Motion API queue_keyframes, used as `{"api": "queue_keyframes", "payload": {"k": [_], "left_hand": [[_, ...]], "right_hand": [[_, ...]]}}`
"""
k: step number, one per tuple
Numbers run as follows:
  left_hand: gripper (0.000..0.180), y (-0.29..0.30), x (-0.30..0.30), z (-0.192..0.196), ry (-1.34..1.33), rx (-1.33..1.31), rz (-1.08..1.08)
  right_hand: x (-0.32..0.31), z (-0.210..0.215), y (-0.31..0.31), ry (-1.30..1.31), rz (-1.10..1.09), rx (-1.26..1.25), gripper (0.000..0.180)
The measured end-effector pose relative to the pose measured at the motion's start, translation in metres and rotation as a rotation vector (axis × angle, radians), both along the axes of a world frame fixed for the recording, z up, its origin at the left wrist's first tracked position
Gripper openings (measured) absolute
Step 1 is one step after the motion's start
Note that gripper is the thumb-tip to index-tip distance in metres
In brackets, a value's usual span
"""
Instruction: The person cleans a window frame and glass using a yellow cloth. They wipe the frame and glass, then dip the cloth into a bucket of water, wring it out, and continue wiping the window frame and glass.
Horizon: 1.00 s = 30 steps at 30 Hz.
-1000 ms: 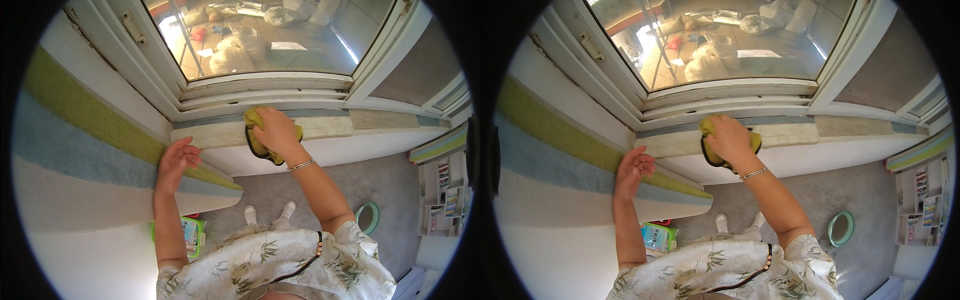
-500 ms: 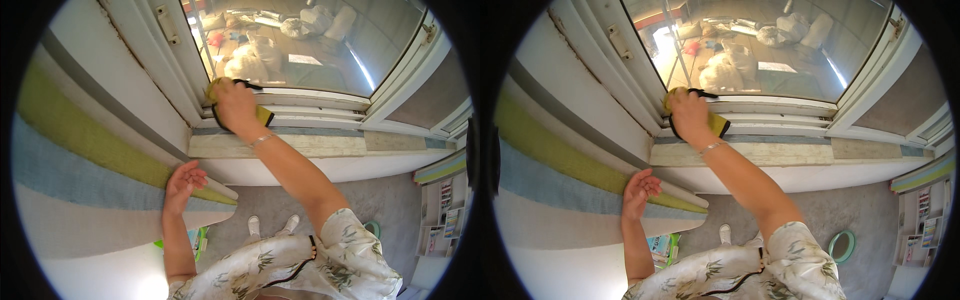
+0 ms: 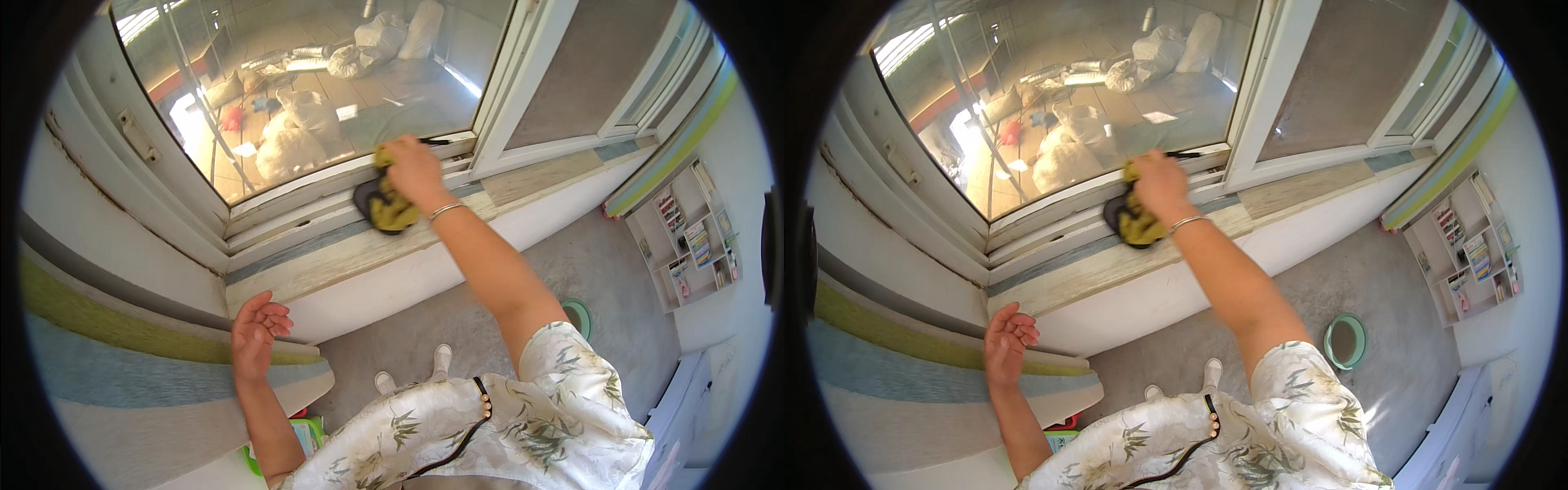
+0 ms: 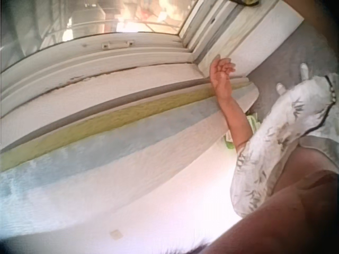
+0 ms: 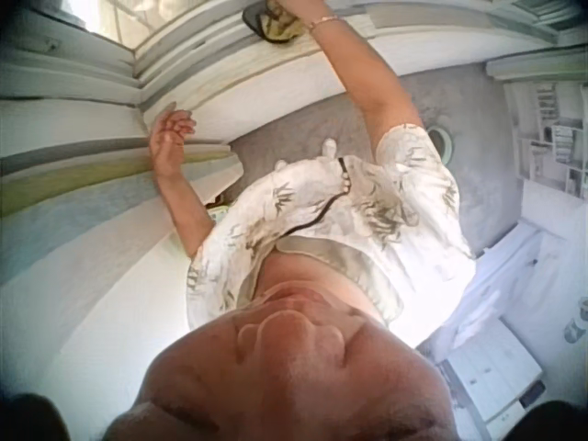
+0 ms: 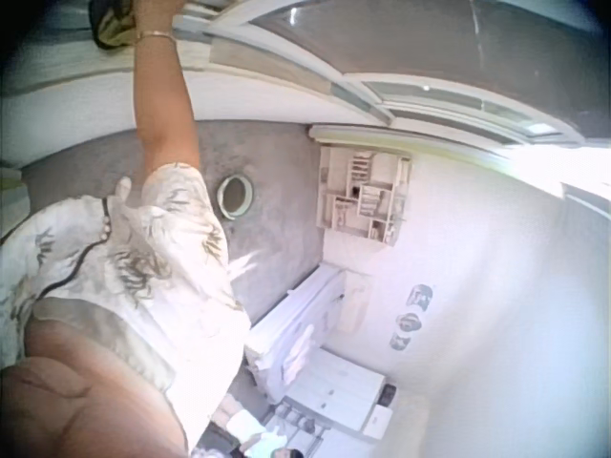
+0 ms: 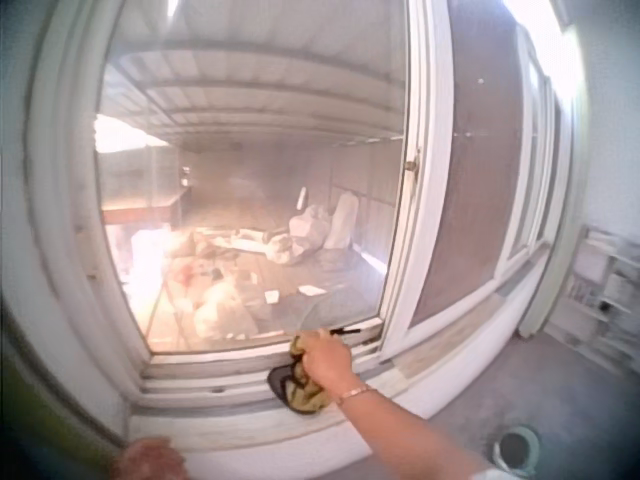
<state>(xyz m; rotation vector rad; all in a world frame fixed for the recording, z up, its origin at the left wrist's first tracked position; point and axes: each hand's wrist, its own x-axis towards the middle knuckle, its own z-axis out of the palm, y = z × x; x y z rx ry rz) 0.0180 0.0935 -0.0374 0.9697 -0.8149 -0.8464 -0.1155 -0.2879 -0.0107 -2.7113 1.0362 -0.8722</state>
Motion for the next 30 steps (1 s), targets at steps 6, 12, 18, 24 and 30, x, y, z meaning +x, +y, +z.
{"api": "queue_keyframes", "payload": {"k": [6,12,18,24,30], "left_hand": [[0.070,-0.014,-0.002,0.002,0.039,-0.012,-0.082],[0.072,-0.015,0.006,-0.007,0.046,-0.005,-0.126],[0.072,0.003,0.015,-0.010,0.054,-0.044,-0.082],[0.073,0.010,0.014,-0.014,0.113,-0.064,-0.046],[0.071,-0.026,-0.004,-0.009,0.153,-0.148,-0.109]], "right_hand": [[-0.048,-0.004,-0.035,-0.141,-0.358,0.149,0.053],[-0.028,-0.009,-0.044,-0.515,-0.379,0.039,0.051],[-0.017,0.002,-0.074,-0.415,-0.630,0.307,0.050],[-0.018,-0.016,-0.068,-0.250,-0.530,0.245,0.042],[0.024,-0.011,0.014,-0.160,-0.111,0.223,0.034]]}}
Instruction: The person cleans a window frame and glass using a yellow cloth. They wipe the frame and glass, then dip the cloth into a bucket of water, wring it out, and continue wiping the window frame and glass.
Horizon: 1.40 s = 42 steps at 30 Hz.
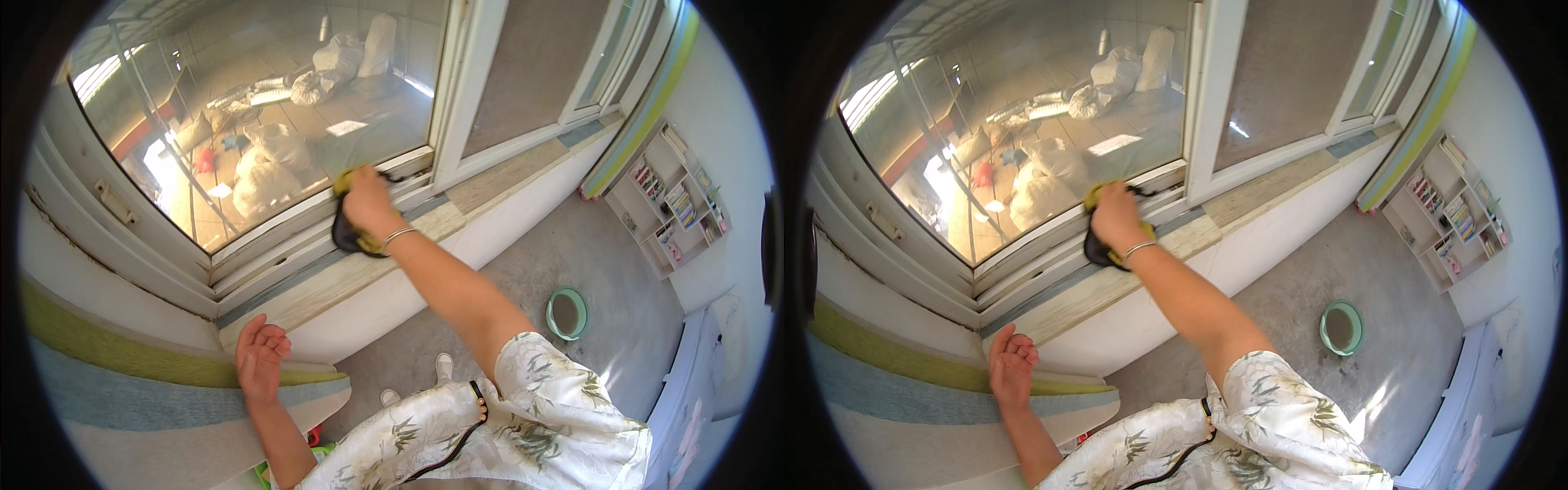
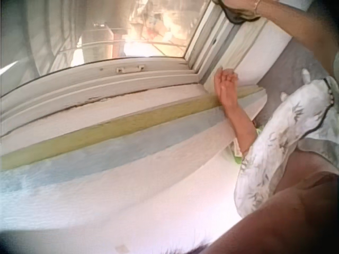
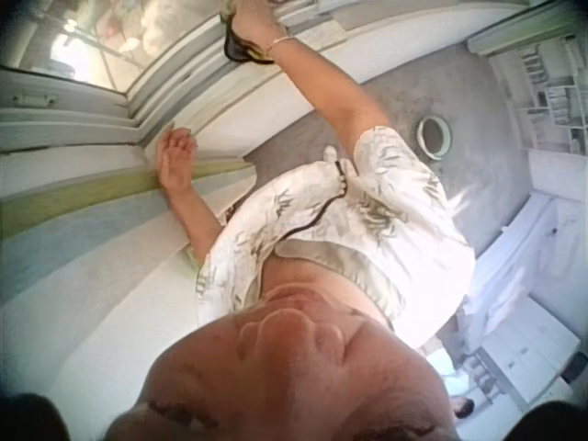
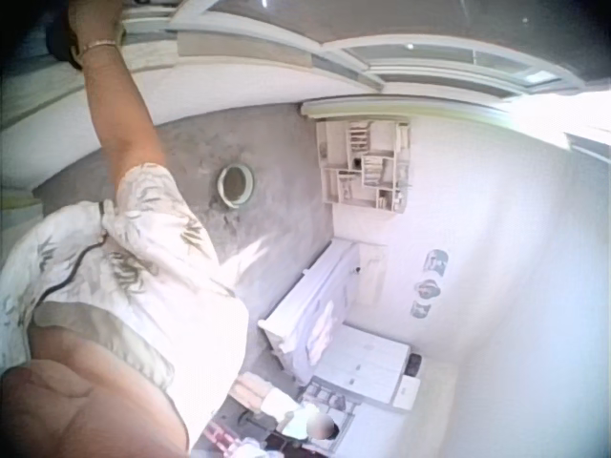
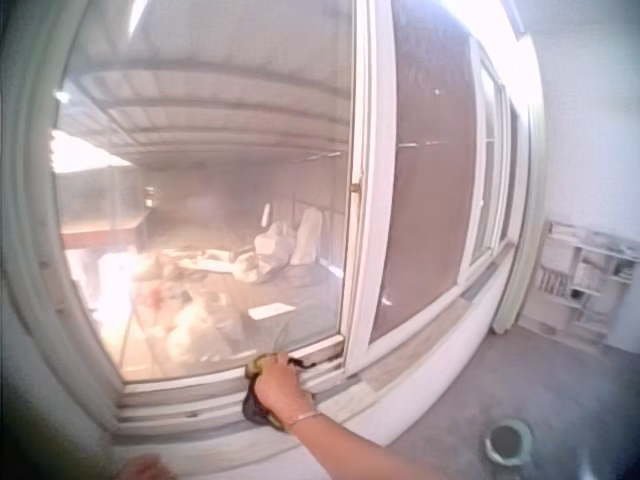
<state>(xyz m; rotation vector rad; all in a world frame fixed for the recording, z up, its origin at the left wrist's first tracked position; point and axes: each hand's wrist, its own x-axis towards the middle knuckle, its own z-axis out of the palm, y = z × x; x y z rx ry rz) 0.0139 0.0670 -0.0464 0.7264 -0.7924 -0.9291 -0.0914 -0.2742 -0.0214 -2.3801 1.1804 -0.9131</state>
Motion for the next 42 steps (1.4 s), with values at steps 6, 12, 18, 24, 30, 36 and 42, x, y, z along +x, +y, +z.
{"api": "queue_keyframes", "payload": {"k": [6,12,18,24,30,36,42], "left_hand": [[0.067,-0.030,-0.036,0.016,-0.107,0.002,-0.081],[0.065,-0.008,-0.048,0.017,-0.088,0.047,-0.055],[0.059,-0.020,-0.067,-0.016,0.014,0.114,-0.063],[0.056,-0.070,-0.096,-0.024,0.088,0.170,-0.126],[0.066,-0.140,-0.204,-0.036,-0.183,0.574,-0.249],[0.056,-0.212,-0.340,-0.087,0.057,0.713,-0.621],[0.021,-0.263,-0.437,-0.121,-0.032,0.777,-0.701]], "right_hand": [[0.003,0.004,0.047,-0.263,0.726,0.075,0.037],[-0.077,0.002,0.060,-0.383,0.801,0.807,0.041],[-0.155,-0.028,0.069,-0.855,0.640,1.305,0.038],[-0.239,-0.045,0.059,-1.129,0.632,1.521,0.037],[-0.345,-0.067,0.047,-1.372,0.619,1.669,0.036],[-0.461,-0.092,0.032,-1.431,0.401,1.571,0.037],[-0.560,-0.136,0.021,-1.535,0.146,1.579,0.037]]}}
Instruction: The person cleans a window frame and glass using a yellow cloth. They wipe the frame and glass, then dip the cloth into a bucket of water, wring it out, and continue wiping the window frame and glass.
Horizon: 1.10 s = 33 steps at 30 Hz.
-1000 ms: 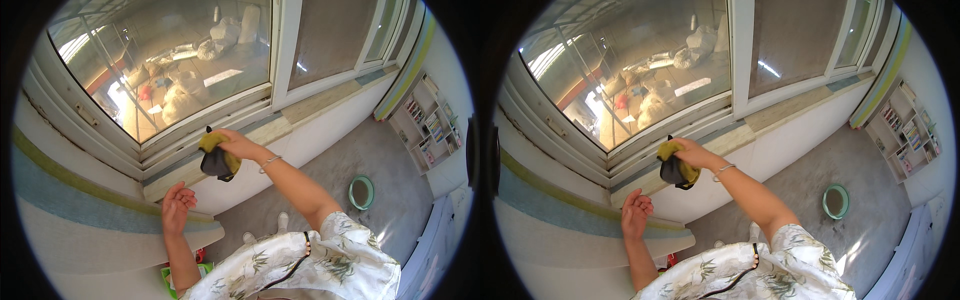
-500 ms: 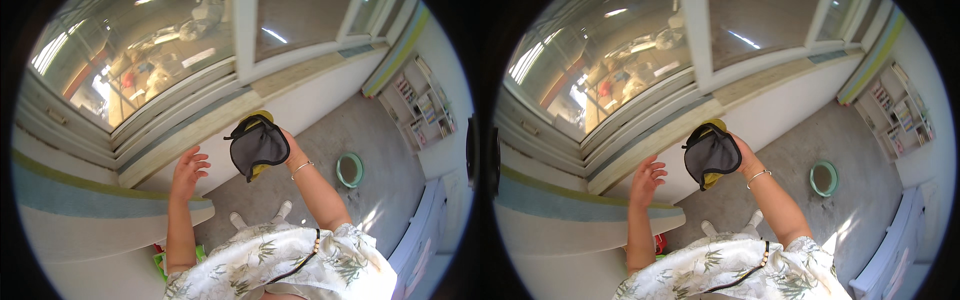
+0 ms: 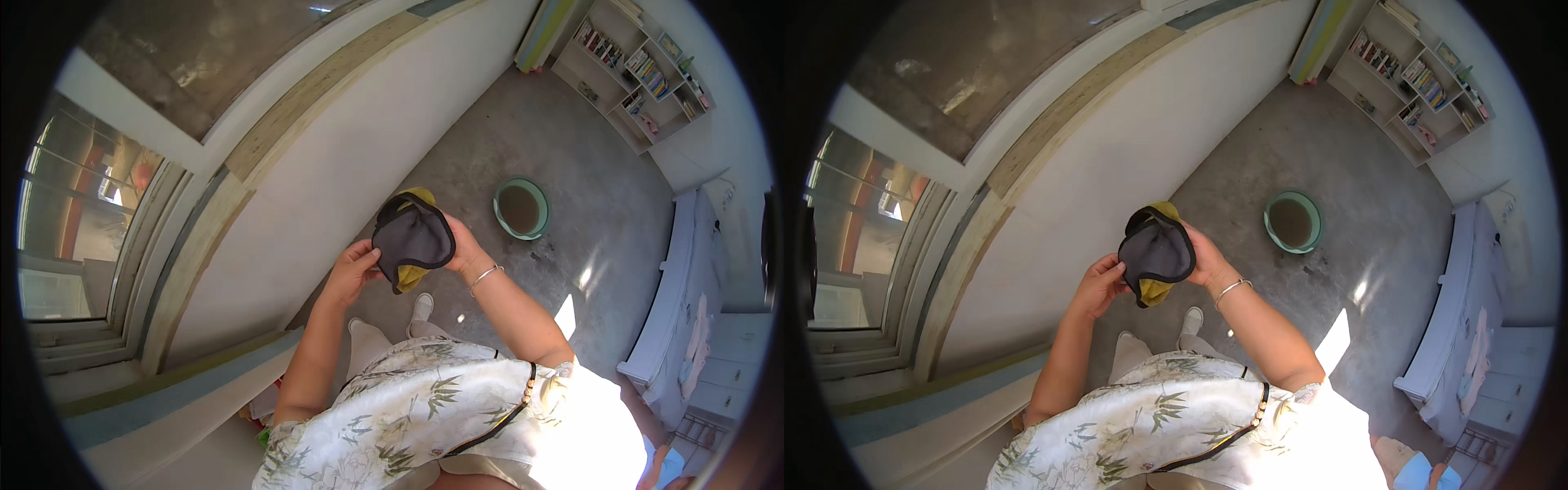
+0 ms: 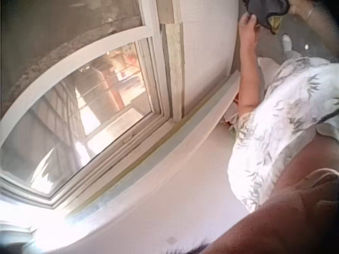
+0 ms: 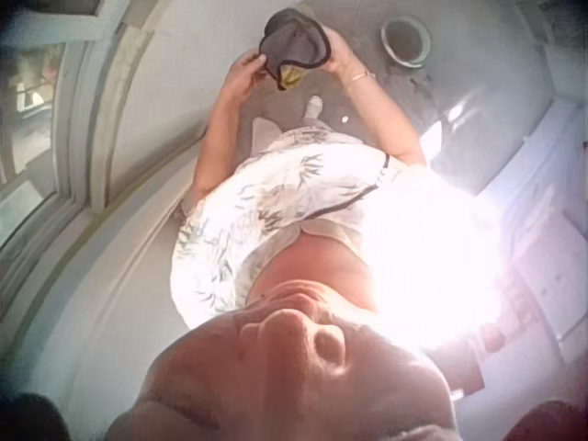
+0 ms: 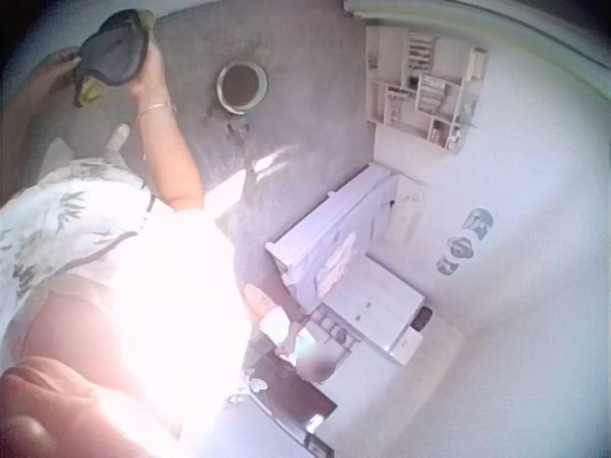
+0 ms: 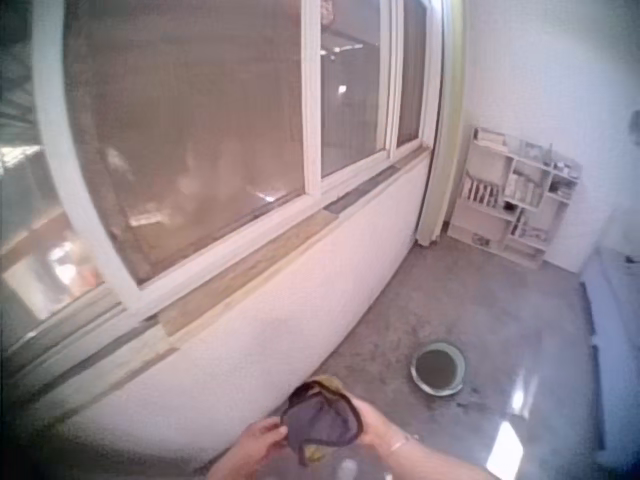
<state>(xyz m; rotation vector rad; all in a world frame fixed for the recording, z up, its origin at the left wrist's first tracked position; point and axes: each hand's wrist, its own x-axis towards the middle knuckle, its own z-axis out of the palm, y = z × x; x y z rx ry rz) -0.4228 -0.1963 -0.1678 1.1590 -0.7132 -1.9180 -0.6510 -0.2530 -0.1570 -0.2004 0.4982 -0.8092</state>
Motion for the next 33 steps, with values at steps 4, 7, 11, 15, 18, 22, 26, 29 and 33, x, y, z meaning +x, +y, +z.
{"api": "queue_keyframes", "payload": {"k": [4,7,11,15,18,22,26,29,33], "left_hand": [[0.015,-0.021,-0.033,-0.019,-0.045,0.058,-0.013],[0.014,-0.047,-0.059,-0.031,-0.134,0.008,0.070],[0.015,-0.092,-0.085,-0.050,-0.169,0.023,0.112],[0.017,-0.159,-0.123,-0.064,-0.228,0.003,-0.023],[0.018,-0.215,-0.154,-0.089,-0.231,-0.008,-0.095],[0.019,-0.281,-0.201,-0.115,-0.380,0.024,-0.072],[0.020,-0.343,-0.220,-0.149,-0.429,0.122,-0.056],[0.018,-0.377,-0.255,-0.180,-0.438,0.102,-0.187],[0.015,-0.393,-0.330,-0.220,-0.524,0.023,-0.204]], "right_hand": [[-0.043,-0.020,-0.007,0.050,-0.080,0.074,0.035],[-0.070,-0.046,-0.017,0.171,-0.173,0.101,0.035],[-0.101,-0.093,-0.037,0.343,-0.294,0.234,0.039],[-0.137,-0.106,-0.076,0.422,-0.367,0.267,0.040],[-0.172,-0.130,-0.110,0.679,-0.429,0.233,0.037],[-0.237,-0.211,-0.135,1.261,-0.579,0.102,0.024],[-0.279,-0.218,-0.142,1.246,-0.784,0.305,0.014],[-0.317,-0.220,-0.133,1.144,-1.016,0.417,0.011],[-0.377,-0.248,-0.104,1.222,-1.131,0.512,0.010]]}}
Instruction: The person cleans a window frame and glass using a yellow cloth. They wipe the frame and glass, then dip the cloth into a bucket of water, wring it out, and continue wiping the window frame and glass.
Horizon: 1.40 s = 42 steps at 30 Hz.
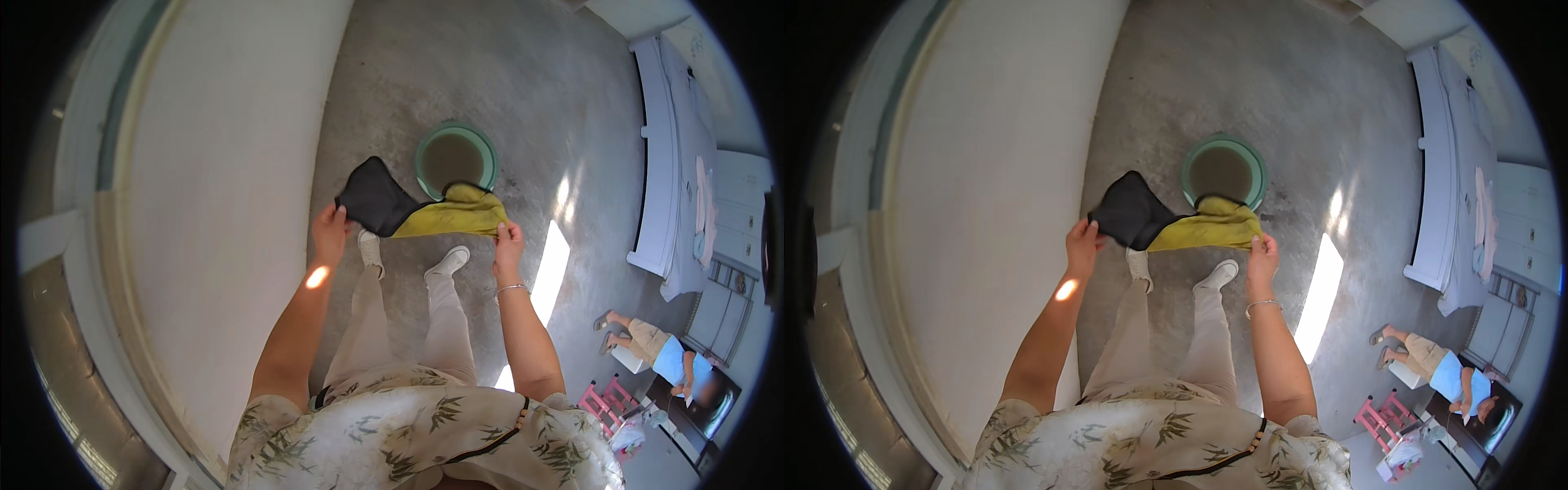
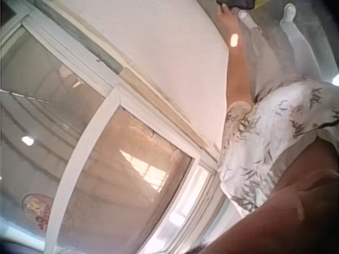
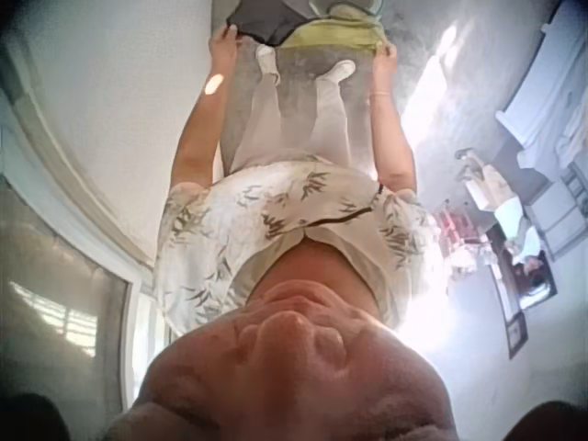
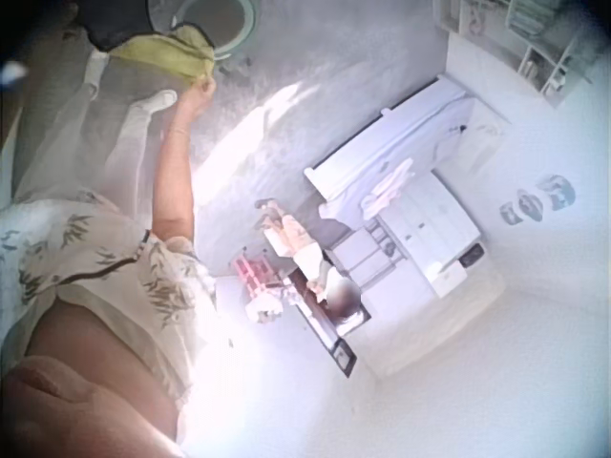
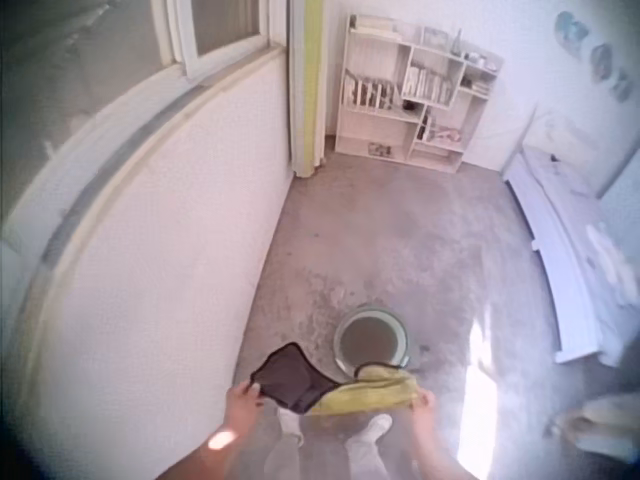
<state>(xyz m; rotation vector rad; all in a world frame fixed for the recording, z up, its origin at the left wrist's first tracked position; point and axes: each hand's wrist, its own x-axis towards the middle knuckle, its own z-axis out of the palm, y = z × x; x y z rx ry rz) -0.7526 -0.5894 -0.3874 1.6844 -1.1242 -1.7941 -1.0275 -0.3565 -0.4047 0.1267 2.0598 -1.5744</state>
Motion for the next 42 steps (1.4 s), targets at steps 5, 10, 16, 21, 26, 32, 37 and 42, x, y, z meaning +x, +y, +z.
{"api": "queue_keyframes", "payload": {"k": [5,10,16,21,26,32,37,42], "left_hand": [[0.013,-0.004,-0.080,-0.069,0.110,0.085,0.046],[0.011,-0.003,-0.156,-0.130,0.205,0.188,-0.048],[0.039,0.000,-0.221,-0.257,0.045,0.325,-0.223],[0.058,0.016,-0.223,-0.390,0.050,0.163,-0.455],[0.058,0.010,-0.239,-0.463,-0.311,-0.466,-0.938],[0.063,0.004,-0.299,-0.519,-0.539,-0.946,-1.426],[0.047,-0.009,-0.332,-0.576,-0.759,-0.845,-1.626],[0.060,-0.048,-0.356,-0.562,-0.611,-0.378,-1.402]], "right_hand": [[-0.083,-0.062,0.030,-0.143,-0.124,0.057,0.012],[-0.146,-0.155,0.039,-0.175,-0.113,0.015,0.013],[-0.186,-0.312,0.035,0.022,0.227,0.388,0.022],[-0.197,-0.414,0.018,0.388,0.646,0.523,0.030],[-0.197,-0.481,-0.027,0.734,1.096,0.709,0.041],[-0.177,-0.545,-0.046,0.626,1.295,0.840,0.058],[-0.215,-0.586,-0.058,0.331,0.913,0.308,0.036],[-0.241,-0.549,-0.066,0.311,0.810,0.536,0.053]]}}
